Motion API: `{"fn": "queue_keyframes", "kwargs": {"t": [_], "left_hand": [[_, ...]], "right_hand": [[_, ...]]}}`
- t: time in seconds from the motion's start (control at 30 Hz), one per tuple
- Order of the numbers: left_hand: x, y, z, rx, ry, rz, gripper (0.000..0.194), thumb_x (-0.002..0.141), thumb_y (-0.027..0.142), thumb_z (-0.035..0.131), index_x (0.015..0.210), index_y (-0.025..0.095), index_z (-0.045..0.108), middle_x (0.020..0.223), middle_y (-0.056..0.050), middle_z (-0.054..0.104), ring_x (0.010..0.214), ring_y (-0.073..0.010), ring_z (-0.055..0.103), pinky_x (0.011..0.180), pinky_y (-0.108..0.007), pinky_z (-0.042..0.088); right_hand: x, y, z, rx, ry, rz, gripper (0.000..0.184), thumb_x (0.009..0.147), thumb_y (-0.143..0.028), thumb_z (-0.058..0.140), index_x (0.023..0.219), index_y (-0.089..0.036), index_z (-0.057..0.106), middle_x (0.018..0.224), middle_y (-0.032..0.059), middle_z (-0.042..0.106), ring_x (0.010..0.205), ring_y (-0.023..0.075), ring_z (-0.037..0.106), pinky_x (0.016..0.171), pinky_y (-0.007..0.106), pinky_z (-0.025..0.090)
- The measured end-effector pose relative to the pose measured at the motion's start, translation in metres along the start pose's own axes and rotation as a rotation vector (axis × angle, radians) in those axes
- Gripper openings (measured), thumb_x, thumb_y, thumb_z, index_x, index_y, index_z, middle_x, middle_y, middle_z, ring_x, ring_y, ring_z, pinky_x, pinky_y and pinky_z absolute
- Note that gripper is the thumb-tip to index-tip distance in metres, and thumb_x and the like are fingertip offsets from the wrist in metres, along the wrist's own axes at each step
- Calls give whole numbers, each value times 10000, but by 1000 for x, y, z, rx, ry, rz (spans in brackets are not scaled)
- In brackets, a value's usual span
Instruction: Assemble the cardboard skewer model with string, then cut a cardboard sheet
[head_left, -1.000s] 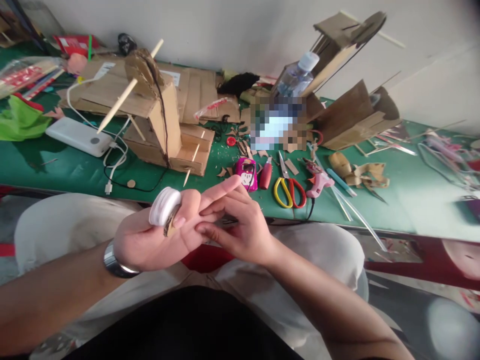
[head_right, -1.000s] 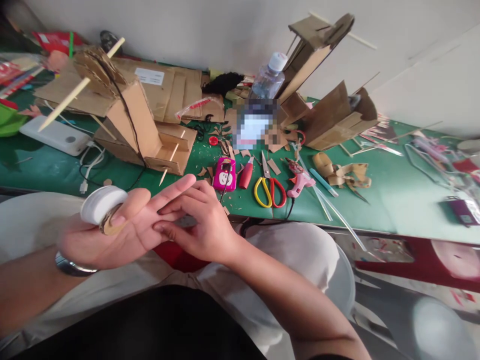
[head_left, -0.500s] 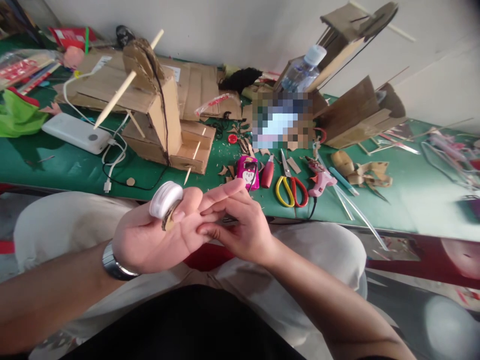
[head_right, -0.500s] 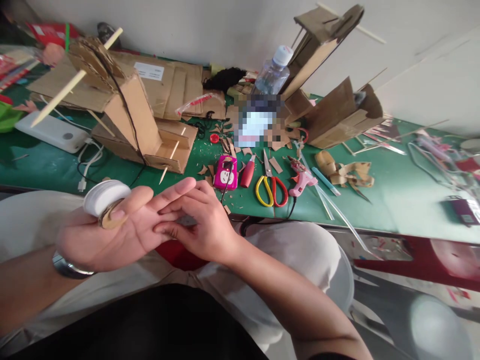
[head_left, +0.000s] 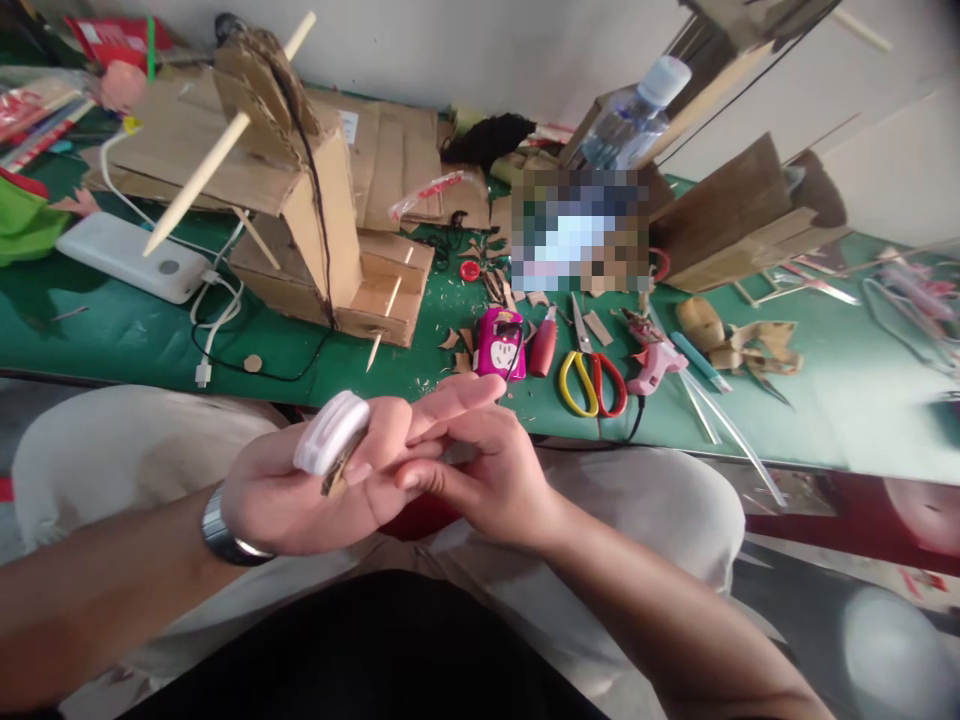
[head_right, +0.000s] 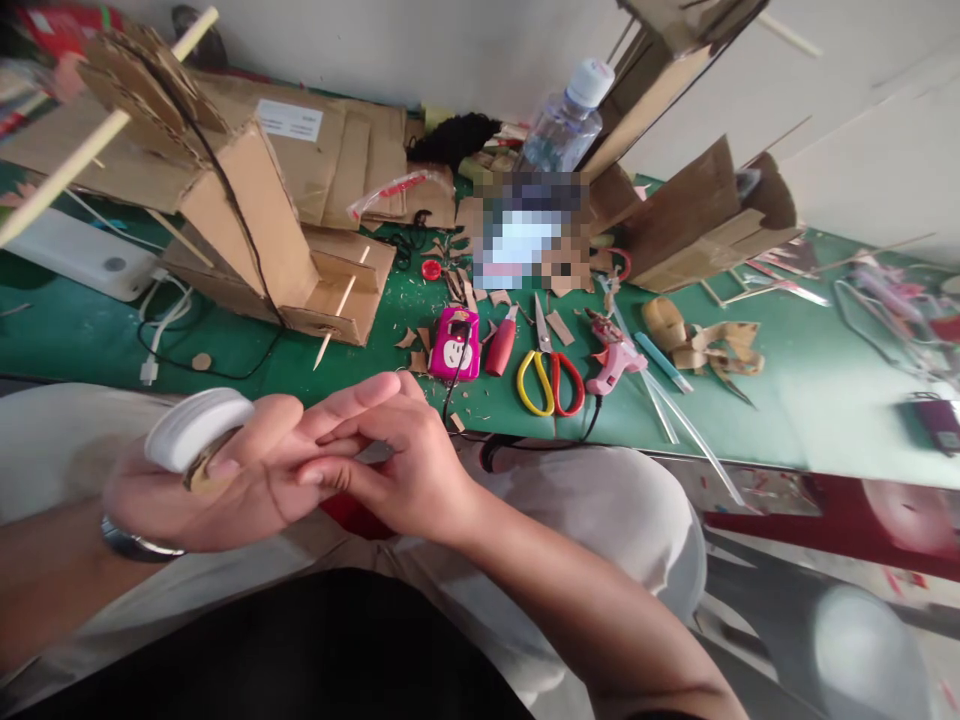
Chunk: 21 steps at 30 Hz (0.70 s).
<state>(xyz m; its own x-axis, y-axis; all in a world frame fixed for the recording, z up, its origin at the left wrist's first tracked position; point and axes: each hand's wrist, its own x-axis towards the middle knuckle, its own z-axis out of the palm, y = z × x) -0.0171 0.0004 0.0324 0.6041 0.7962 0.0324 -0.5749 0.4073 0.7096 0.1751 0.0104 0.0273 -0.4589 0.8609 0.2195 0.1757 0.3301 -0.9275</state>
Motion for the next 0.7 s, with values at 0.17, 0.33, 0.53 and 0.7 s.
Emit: {"fn": "queue_keyframes", "kwargs": {"t": [0.17, 0.33, 0.53, 0.7], "left_hand": [[-2, 8, -4, -84, 80, -68, 415, 850, 544, 725, 673, 235, 512, 1407, -62, 666, 1490, -424, 420, 746, -433, 563], [10, 9, 1, -178, 169, -135, 397, 884, 499, 734, 686, 213, 542, 1320, -66, 704, 1213, -350, 642, 759, -404, 574], [35, -19, 6, 32, 348, -227, 360, 892, 492, 791, 798, 176, 644, 687, 27, 567, 599, -102, 525, 578, -243, 478], [48, -36, 0, 191, 327, -185, 437, 877, 581, 780, 868, 161, 657, 669, 29, 538, 584, -98, 501, 551, -240, 425]], "right_hand": [[-1, 4, -4, -133, 1, -118, 474, 729, -602, 873, 992, -222, 772, 1017, 60, 775, 975, 232, 670, 935, 398, 544], [0, 3, -18, -213, 146, -184, 516, 752, -619, 856, 1047, -211, 741, 1042, 80, 712, 961, 234, 669, 881, 397, 578], [23, -15, -53, -521, -32, -353, 510, 840, -420, 873, 1260, -195, 689, 1194, 121, 692, 1110, 290, 637, 992, 471, 558], [36, -11, -63, -553, -290, -307, 346, 929, -212, 768, 1269, -191, 709, 1124, 100, 732, 1012, 259, 642, 906, 428, 594]]}}
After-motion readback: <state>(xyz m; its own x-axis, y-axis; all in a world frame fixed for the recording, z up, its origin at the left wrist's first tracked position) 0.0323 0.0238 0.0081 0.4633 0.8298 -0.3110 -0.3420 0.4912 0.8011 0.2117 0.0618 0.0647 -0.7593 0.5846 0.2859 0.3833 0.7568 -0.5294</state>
